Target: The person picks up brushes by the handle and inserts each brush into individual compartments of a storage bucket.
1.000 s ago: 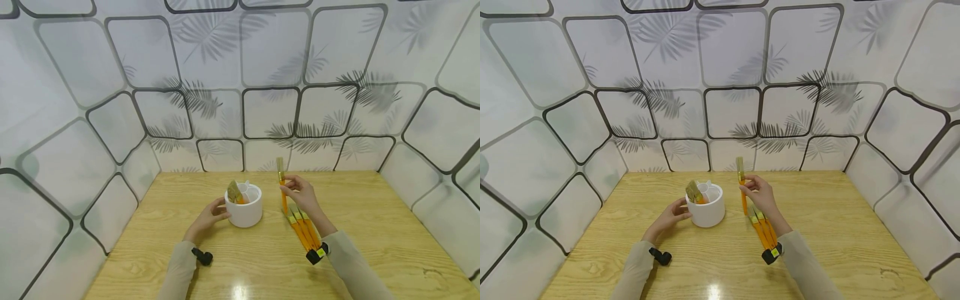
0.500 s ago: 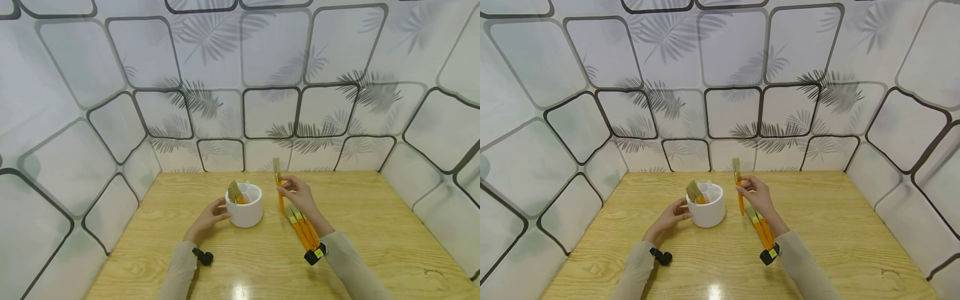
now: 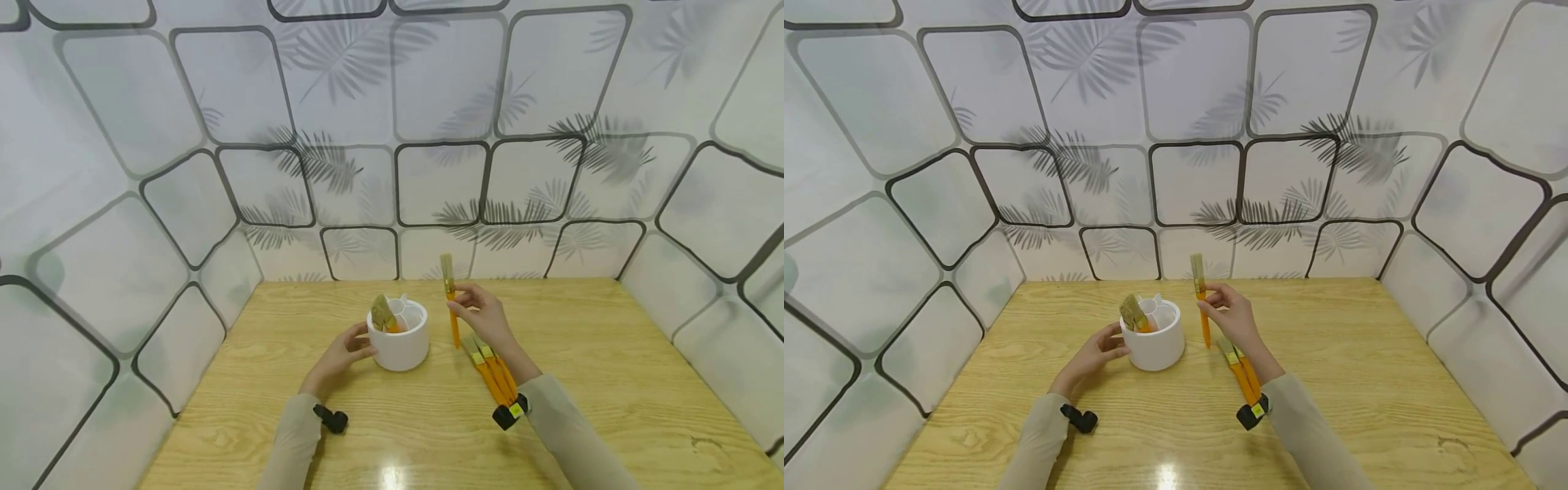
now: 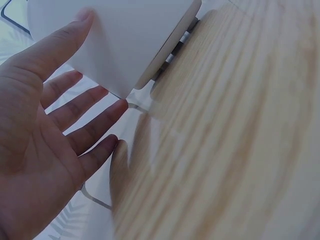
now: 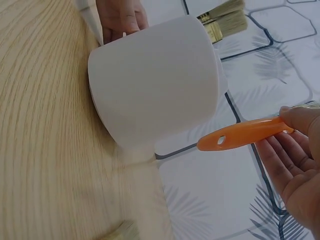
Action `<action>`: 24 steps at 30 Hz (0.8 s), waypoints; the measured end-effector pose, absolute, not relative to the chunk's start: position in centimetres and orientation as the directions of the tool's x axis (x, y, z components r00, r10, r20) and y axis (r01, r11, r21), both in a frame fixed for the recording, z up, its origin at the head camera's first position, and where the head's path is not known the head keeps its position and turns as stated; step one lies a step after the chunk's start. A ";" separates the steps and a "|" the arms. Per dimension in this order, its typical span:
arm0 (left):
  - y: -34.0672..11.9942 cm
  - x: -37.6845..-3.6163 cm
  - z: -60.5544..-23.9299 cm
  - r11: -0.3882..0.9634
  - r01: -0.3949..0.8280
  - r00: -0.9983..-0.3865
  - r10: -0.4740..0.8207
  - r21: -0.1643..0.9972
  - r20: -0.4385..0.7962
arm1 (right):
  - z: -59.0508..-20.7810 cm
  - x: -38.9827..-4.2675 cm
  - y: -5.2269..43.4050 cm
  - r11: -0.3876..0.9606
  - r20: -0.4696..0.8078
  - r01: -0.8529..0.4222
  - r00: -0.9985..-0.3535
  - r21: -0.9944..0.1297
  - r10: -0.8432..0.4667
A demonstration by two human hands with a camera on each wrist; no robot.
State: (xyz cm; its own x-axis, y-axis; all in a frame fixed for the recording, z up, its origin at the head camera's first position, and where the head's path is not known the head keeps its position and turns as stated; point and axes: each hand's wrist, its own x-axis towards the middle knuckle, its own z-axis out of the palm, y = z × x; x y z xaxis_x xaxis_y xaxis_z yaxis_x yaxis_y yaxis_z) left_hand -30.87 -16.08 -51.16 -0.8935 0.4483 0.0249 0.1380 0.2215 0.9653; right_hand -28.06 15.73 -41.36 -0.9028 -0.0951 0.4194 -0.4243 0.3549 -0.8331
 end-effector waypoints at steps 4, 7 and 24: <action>-16.1 -30.8 -51.1 0.206 0.120 -0.894 0.449 0.971 0.016 | -41.0 -27.8 15.4 0.365 0.435 -0.442 -0.894 -0.819 -0.107; -16.1 -31.0 -51.4 0.211 0.119 -0.896 0.443 0.970 0.014 | -42.1 -28.7 15.6 0.370 0.444 -0.447 -0.891 -0.814 -0.099; -16.1 -31.0 -51.5 0.201 0.127 -0.901 0.432 0.971 0.028 | -39.1 -26.7 14.0 0.362 0.442 -0.449 -0.891 -0.817 -0.107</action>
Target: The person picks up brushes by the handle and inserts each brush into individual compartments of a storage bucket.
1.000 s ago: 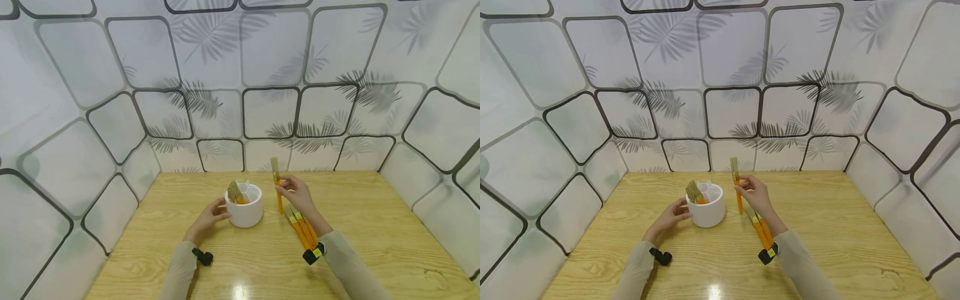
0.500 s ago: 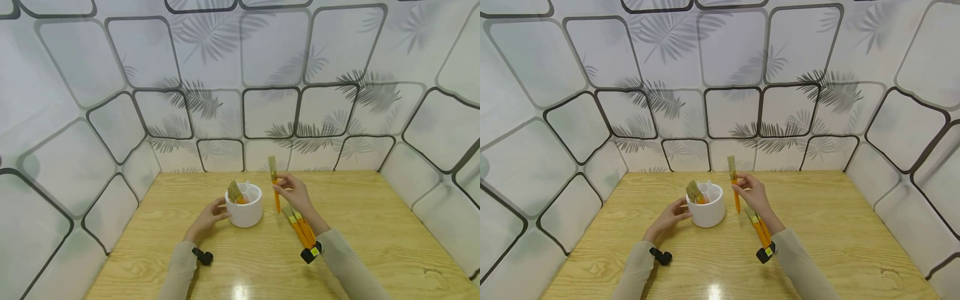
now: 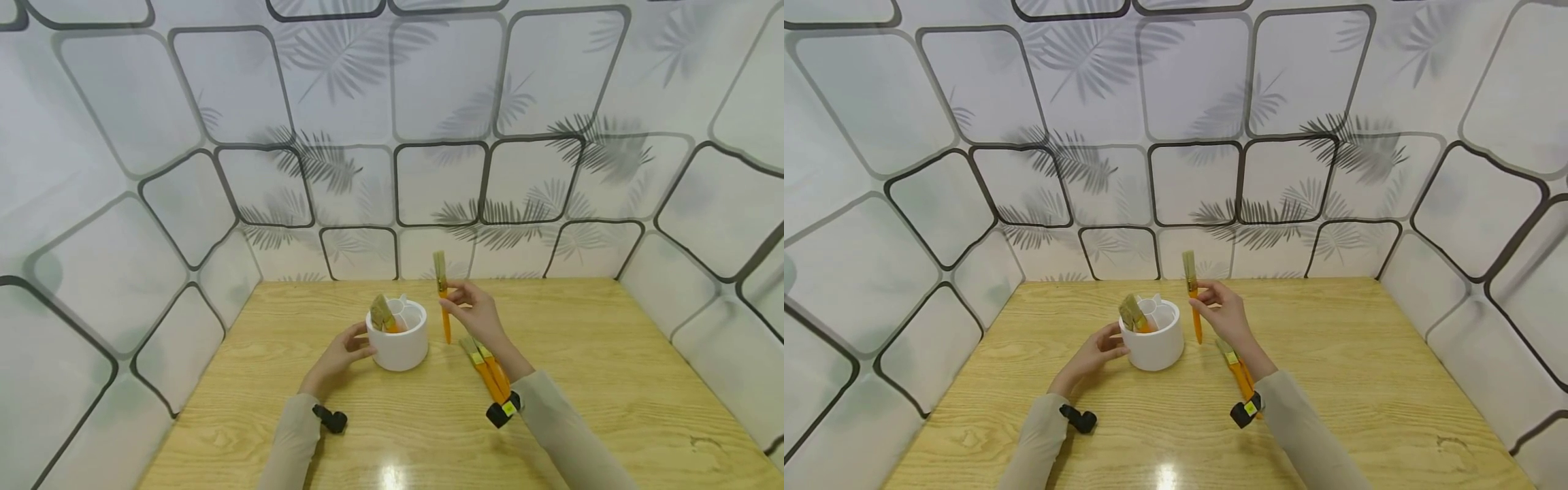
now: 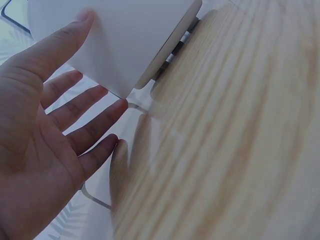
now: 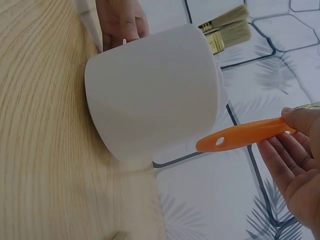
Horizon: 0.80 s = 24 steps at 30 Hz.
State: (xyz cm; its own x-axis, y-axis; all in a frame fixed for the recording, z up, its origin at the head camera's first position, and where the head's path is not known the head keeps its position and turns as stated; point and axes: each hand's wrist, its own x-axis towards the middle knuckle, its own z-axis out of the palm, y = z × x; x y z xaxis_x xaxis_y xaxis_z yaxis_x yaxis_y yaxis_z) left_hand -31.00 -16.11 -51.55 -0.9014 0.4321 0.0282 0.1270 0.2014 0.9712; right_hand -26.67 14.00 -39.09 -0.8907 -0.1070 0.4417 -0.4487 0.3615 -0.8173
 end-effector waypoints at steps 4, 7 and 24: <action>-16.1 -30.9 -51.5 0.204 0.123 -0.903 0.429 0.971 0.024 | -39.0 -26.6 13.8 0.351 0.433 -0.438 -0.896 -0.828 -0.099; -16.1 -30.9 -51.4 0.211 0.130 -0.902 0.432 0.969 0.027 | -39.1 -26.7 13.8 0.350 0.424 -0.430 -0.900 -0.832 -0.099; -16.2 -30.9 -51.3 0.224 0.150 -0.897 0.441 0.963 0.037 | -41.6 -29.1 14.1 0.361 0.465 -0.467 -0.880 -0.807 -0.099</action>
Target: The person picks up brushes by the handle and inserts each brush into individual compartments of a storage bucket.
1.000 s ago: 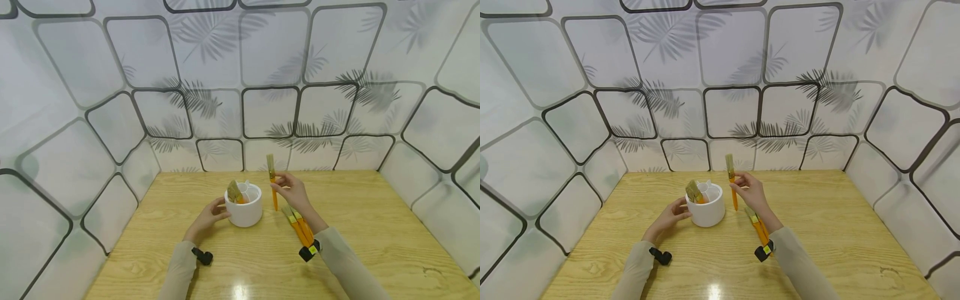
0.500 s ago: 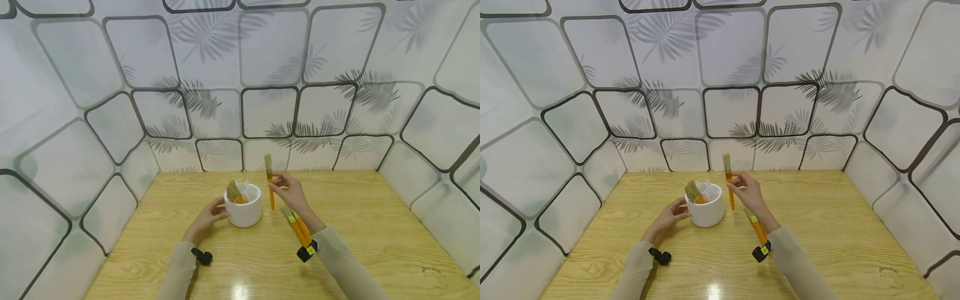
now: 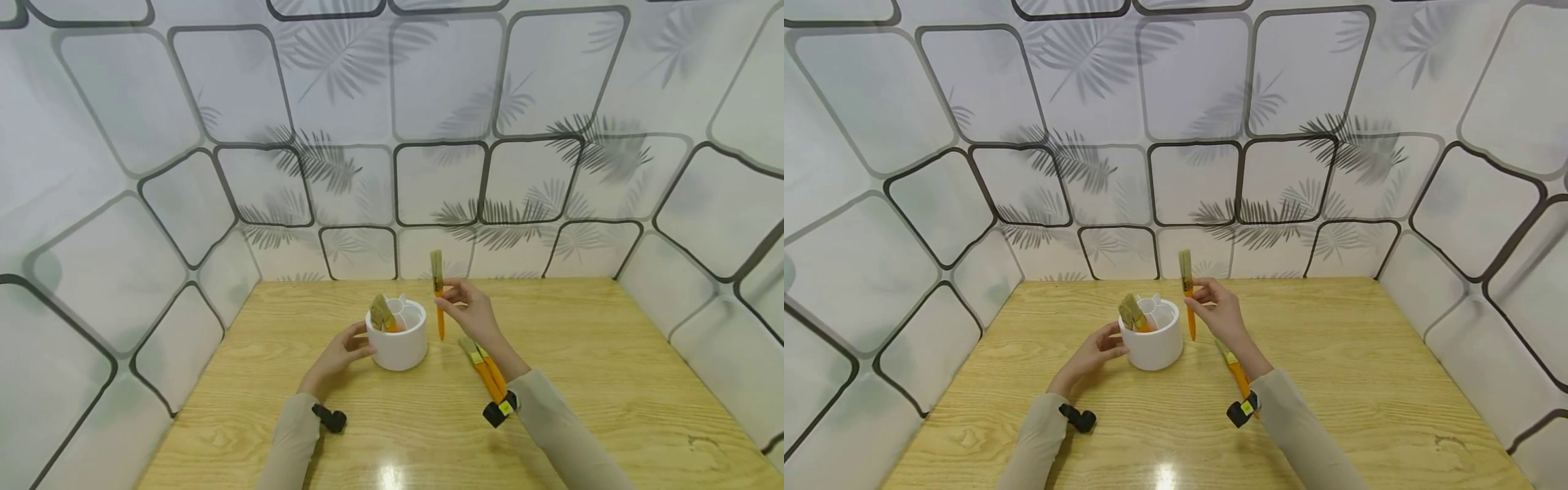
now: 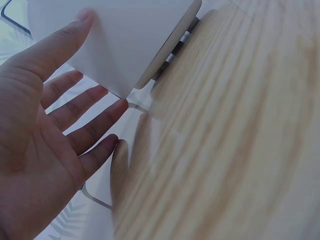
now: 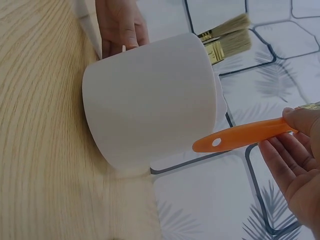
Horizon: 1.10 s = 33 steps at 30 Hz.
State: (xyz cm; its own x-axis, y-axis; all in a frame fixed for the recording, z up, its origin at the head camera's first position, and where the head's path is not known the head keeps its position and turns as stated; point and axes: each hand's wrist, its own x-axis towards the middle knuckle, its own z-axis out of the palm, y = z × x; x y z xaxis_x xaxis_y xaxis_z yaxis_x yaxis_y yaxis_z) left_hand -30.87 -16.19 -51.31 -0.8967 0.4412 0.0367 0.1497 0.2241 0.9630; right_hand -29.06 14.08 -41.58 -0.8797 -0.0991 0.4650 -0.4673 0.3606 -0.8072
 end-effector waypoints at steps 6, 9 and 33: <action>-16.2 -30.9 -51.4 0.228 0.157 -0.894 0.447 0.961 0.040 | -41.3 -29.0 14.0 0.362 0.480 -0.483 -0.871 -0.797 -0.105; -16.2 -31.0 -51.5 0.227 0.145 -0.895 0.445 0.963 0.030 | -41.2 -29.0 13.9 0.359 0.474 -0.477 -0.875 -0.803 -0.103; -16.1 -31.0 -51.3 0.199 0.101 -0.905 0.426 0.975 0.006 | -39.1 -27.7 12.5 0.337 0.462 -0.469 -0.880 -0.817 -0.104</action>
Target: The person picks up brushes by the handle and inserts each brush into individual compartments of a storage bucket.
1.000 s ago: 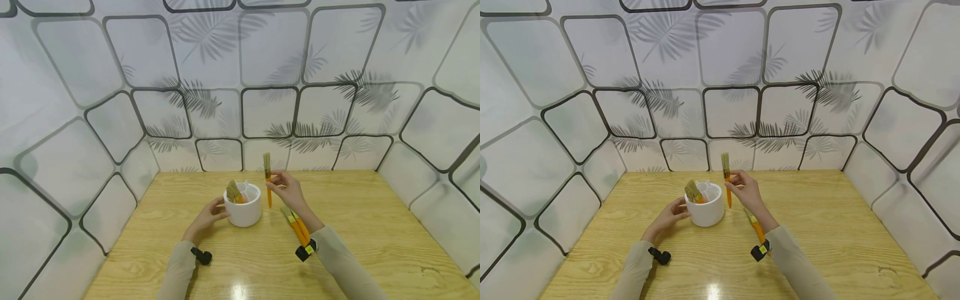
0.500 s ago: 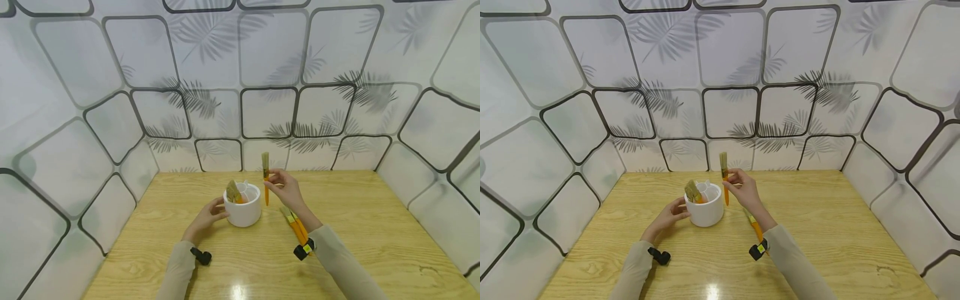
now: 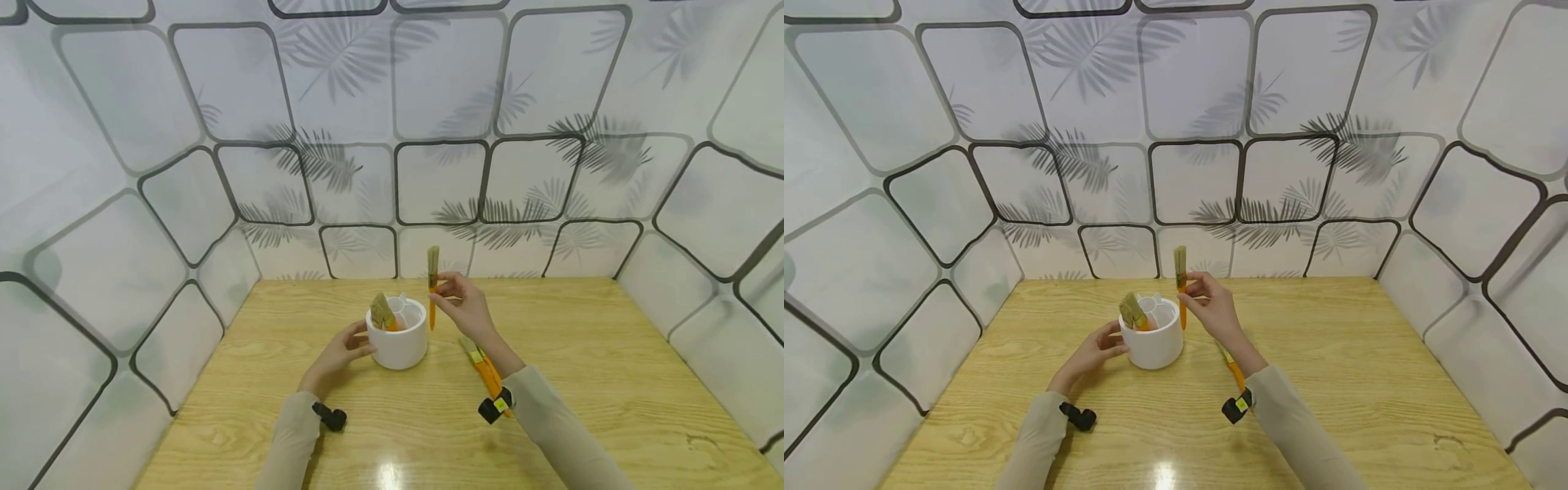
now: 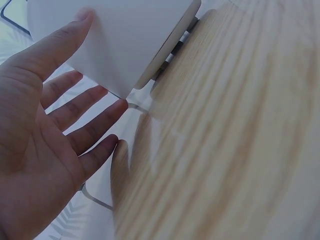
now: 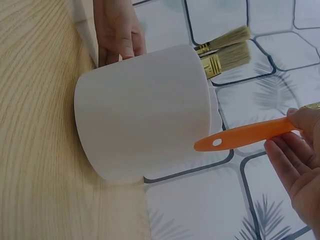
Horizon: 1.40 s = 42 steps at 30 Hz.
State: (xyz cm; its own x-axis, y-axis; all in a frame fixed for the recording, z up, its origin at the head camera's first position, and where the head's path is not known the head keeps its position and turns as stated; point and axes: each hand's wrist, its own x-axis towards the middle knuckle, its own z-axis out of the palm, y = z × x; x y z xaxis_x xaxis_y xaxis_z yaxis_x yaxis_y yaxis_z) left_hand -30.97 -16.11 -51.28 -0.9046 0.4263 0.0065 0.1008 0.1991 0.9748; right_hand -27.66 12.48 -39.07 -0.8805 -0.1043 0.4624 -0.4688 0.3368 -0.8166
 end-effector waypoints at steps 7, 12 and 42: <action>-16.1 -30.9 -51.2 0.199 0.093 -0.903 0.430 0.976 -0.001 | -40.1 -28.6 12.7 0.326 0.483 -0.489 -0.869 -0.809 -0.104; -16.1 -30.9 -51.2 0.196 0.094 -0.900 0.436 0.976 -0.001 | -39.9 -28.6 12.6 0.318 0.510 -0.515 -0.854 -0.796 -0.105; -16.1 -31.1 -51.4 0.196 0.132 -0.898 0.438 0.972 0.034 | -36.7 -26.2 10.9 0.282 0.528 -0.541 -0.840 -0.792 -0.128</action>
State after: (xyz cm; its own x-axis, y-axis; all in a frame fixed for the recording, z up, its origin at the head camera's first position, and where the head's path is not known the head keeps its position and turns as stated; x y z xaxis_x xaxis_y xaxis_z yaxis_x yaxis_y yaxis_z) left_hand -31.13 -16.11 -51.43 -0.8982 0.4384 0.0335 0.1321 0.1964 0.9716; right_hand -26.16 10.92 -36.73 -0.8396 -0.1284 0.5278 -0.5412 0.2818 -0.7923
